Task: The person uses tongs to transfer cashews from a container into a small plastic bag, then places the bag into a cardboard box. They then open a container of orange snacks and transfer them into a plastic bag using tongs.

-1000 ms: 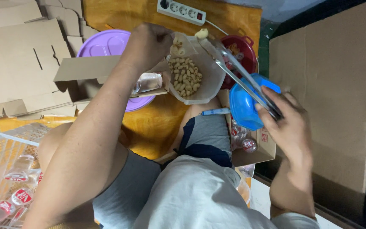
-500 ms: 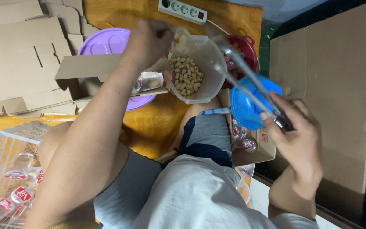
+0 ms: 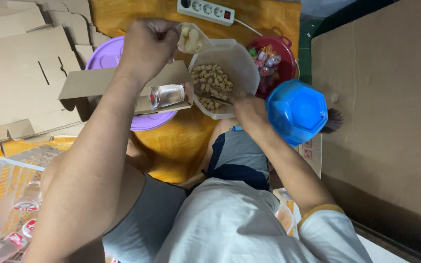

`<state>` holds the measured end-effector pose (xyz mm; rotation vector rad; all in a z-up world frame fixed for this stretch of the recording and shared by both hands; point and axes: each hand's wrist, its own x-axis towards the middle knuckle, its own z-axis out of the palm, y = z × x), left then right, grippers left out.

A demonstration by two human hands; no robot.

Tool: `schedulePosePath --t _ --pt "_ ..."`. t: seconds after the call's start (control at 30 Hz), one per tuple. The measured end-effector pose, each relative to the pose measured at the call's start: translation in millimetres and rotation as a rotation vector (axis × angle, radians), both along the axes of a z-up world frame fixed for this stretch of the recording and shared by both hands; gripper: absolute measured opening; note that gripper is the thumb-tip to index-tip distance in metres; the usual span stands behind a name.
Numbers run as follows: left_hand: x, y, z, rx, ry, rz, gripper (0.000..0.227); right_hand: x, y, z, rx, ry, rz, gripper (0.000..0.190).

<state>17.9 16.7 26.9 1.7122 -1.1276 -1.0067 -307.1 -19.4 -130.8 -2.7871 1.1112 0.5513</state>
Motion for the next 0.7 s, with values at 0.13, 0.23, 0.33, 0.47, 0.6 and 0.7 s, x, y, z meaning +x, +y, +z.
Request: schedulePosePath --t 0.13,0.23,0.33,0.47,0.6,0.7 --pt "2 -1 -7 -0.041 -0.016 -0.034 0.024 42 3 39 0.248 0.11 -0.253 0.052" --pt "1 -1 -6 -0.04 -0.013 -0.041 0.026 34 -4 -11 0.065 -0.012 -0.005 0.048" --pt "-1 -1 -4 -0.034 0.007 -0.057 0.024 40 -5 -10 0.184 -0.089 -0.1 0.051" --pt "-2 -3 -5 0.049 0.006 -0.048 0.024 34 -10 -21 0.129 0.036 -0.076 0.056" --pt "0 -2 -11 0.026 -0.076 -0.07 0.037 51 -9 48 0.378 0.154 -0.385 0.058" --pt "-3 -3 -10 0.033 0.013 -0.045 0.026 7 -10 17 0.214 -0.107 -0.283 0.041"
